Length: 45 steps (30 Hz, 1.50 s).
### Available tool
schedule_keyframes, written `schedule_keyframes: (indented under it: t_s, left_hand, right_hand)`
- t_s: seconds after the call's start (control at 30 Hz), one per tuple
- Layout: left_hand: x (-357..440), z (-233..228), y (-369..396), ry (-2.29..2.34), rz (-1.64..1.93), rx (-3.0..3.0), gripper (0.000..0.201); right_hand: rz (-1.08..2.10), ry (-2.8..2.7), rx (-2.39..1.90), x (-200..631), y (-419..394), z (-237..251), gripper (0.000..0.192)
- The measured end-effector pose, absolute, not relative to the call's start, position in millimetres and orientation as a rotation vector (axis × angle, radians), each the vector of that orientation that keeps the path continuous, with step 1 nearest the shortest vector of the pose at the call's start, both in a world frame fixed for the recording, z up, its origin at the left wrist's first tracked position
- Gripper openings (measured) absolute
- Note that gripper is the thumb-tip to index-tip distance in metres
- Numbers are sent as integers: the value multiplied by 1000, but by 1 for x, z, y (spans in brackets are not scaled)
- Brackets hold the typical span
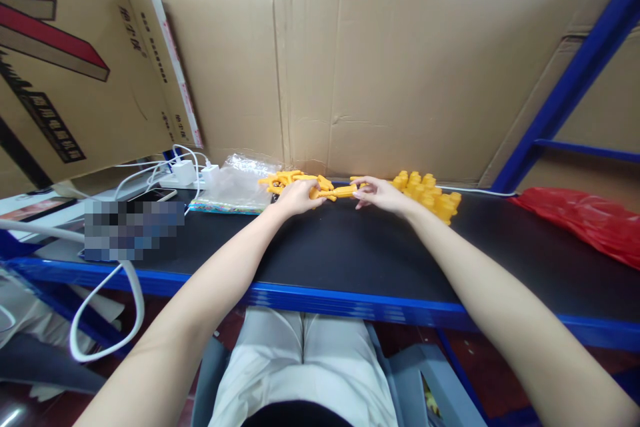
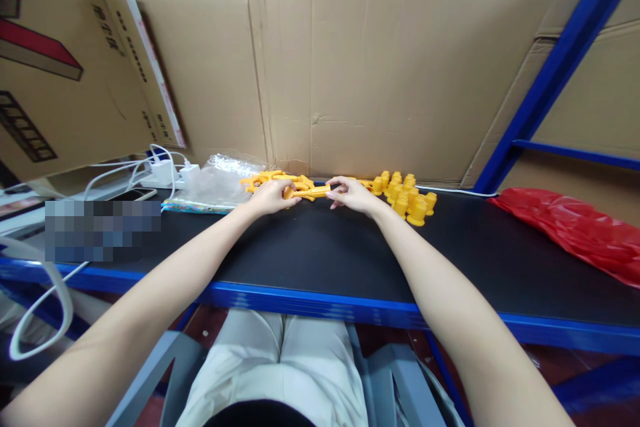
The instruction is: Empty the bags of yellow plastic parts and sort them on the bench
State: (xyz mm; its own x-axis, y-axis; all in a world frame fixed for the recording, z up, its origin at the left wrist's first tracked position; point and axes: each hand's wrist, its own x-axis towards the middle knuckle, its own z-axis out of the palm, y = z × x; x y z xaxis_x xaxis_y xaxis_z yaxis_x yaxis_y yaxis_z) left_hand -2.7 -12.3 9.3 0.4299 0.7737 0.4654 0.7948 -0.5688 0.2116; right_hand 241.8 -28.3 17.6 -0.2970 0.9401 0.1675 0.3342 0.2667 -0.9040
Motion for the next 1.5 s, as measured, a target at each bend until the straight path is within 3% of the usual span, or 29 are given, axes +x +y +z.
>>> schedule_keyframes:
  t_s: [0.73, 0.97, 1.1, 1.2, 1.5]
  left_hand:
    - [-4, 6, -10, -1408, -830, -2613, 36]
    - [-4, 6, -11, -1398, -798, -2636, 40]
    - [-3, 8, -16, -1424, -813, -2650, 54]
    - [-3, 8, -17, -1440, -863, -2662, 63]
    - [-6, -6, -3, -1321, -602, -2700, 37]
  right_hand:
    - [1033, -1732, -1206, 239, -29, 13, 36]
    - [1031, -1715, -1231, 238, -31, 15, 31]
    - [986, -1688, -1237, 240, -29, 16, 32]
    - [870, -1640, -1235, 246, -22, 16, 36]
    - [-163, -1710, -1342, 281, -1, 5, 33]
